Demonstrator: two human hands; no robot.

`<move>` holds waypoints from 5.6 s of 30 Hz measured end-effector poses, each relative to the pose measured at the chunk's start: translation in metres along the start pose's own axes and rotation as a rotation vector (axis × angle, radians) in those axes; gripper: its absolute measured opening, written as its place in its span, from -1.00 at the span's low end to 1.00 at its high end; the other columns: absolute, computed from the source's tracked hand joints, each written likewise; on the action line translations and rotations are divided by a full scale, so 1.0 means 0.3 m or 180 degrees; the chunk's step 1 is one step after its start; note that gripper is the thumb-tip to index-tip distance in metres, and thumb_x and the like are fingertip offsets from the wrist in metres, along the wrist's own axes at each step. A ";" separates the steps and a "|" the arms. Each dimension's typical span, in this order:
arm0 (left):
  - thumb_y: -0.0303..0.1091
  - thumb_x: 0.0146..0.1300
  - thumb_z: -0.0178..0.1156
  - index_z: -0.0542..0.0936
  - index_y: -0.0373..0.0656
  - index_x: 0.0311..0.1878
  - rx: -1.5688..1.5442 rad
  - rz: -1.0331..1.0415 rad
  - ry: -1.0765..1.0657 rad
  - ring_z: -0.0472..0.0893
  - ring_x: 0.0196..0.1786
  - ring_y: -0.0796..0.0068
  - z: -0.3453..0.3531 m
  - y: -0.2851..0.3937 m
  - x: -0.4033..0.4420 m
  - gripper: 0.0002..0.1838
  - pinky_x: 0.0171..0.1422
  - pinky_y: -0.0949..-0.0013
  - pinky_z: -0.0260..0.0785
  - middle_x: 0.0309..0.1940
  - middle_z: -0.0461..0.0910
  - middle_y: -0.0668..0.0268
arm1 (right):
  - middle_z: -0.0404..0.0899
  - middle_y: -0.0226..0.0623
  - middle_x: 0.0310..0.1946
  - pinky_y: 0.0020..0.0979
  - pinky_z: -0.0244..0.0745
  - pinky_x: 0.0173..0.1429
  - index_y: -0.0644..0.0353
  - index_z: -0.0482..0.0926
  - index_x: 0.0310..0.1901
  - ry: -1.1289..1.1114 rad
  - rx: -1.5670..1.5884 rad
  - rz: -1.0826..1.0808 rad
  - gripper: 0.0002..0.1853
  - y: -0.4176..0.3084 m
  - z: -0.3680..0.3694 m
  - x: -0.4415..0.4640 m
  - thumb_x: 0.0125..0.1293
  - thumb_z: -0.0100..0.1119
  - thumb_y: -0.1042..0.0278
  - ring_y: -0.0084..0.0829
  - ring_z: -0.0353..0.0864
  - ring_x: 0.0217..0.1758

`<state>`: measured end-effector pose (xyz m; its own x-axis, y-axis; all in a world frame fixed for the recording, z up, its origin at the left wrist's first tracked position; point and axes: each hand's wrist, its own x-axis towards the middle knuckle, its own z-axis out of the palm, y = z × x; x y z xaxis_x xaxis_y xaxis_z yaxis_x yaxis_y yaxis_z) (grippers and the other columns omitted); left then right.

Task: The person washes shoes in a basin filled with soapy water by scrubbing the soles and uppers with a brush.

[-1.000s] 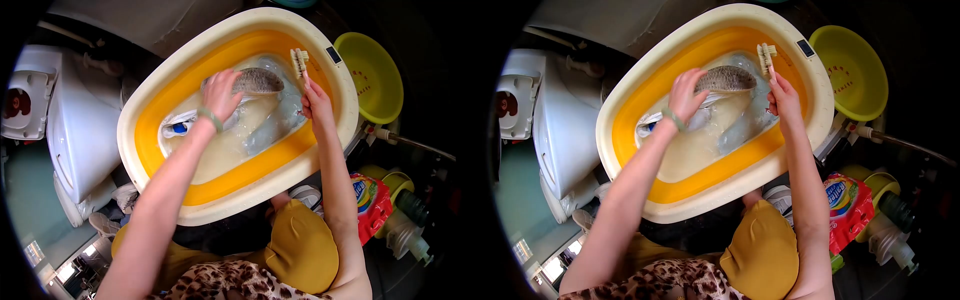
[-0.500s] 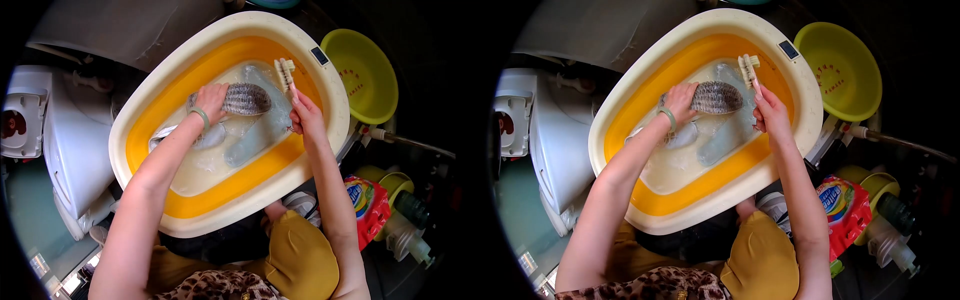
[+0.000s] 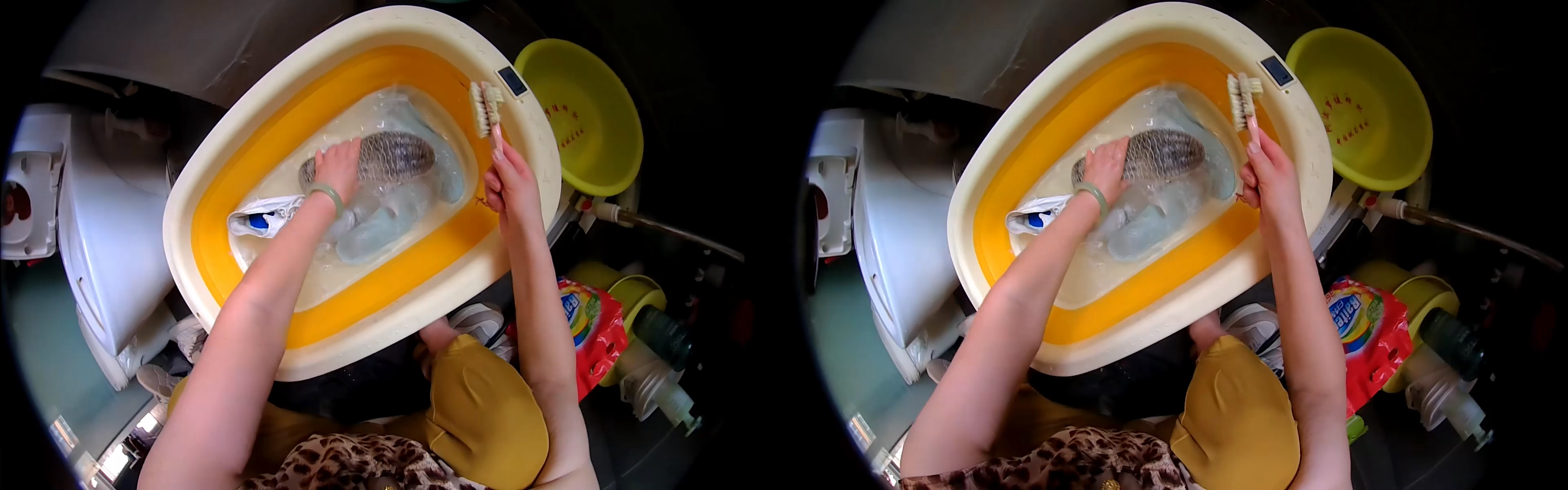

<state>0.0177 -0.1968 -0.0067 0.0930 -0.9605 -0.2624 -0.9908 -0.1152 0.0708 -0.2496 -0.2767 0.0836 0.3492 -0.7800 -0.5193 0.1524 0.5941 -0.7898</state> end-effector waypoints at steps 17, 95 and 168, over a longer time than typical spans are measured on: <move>-0.32 -0.26 0.43 0.28 -0.17 0.20 -0.0681 0.0179 0.0910 0.37 0.13 0.08 -0.212 -0.047 -0.062 -0.15 0.22 0.13 0.23 0.03 0.41 0.07 | 0.14 -0.62 -0.62 -0.72 0.03 -0.61 0.14 0.25 0.27 -0.0254 0.0624 -0.0361 -0.55 -0.040 0.092 -0.066 0.38 -0.09 0.26 -0.78 0.09 -0.62; -0.07 -0.07 0.39 0.05 0.05 0.38 -0.1894 -0.0205 -0.0711 0.38 0.19 0.20 -0.112 -0.051 0.030 -0.02 0.25 -0.01 0.22 0.17 0.36 0.24 | 0.15 -0.57 -0.61 -0.77 -0.02 -0.68 0.22 0.23 0.20 -0.0001 0.0718 -0.0382 -0.61 -0.058 0.088 -0.177 0.39 -0.12 0.31 -0.79 0.06 -0.67; -0.13 0.33 -0.10 0.47 -0.18 0.02 -0.8892 -0.3210 0.0966 0.52 -0.01 0.27 0.175 0.116 -0.173 -0.63 0.15 0.13 0.36 -0.06 0.54 0.21 | 0.56 0.04 -0.42 -0.10 0.46 -0.30 -0.34 0.33 0.21 -0.1682 -0.4532 -0.1046 -0.55 0.478 0.236 0.100 0.27 -0.02 0.22 -0.01 0.57 -0.39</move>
<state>-0.0269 -0.1377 -0.0410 0.2491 -0.5398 -0.8041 0.9667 0.1884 0.1729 -0.1517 -0.2010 -0.0222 0.7991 -0.4963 -0.3393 -0.5810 -0.4925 -0.6480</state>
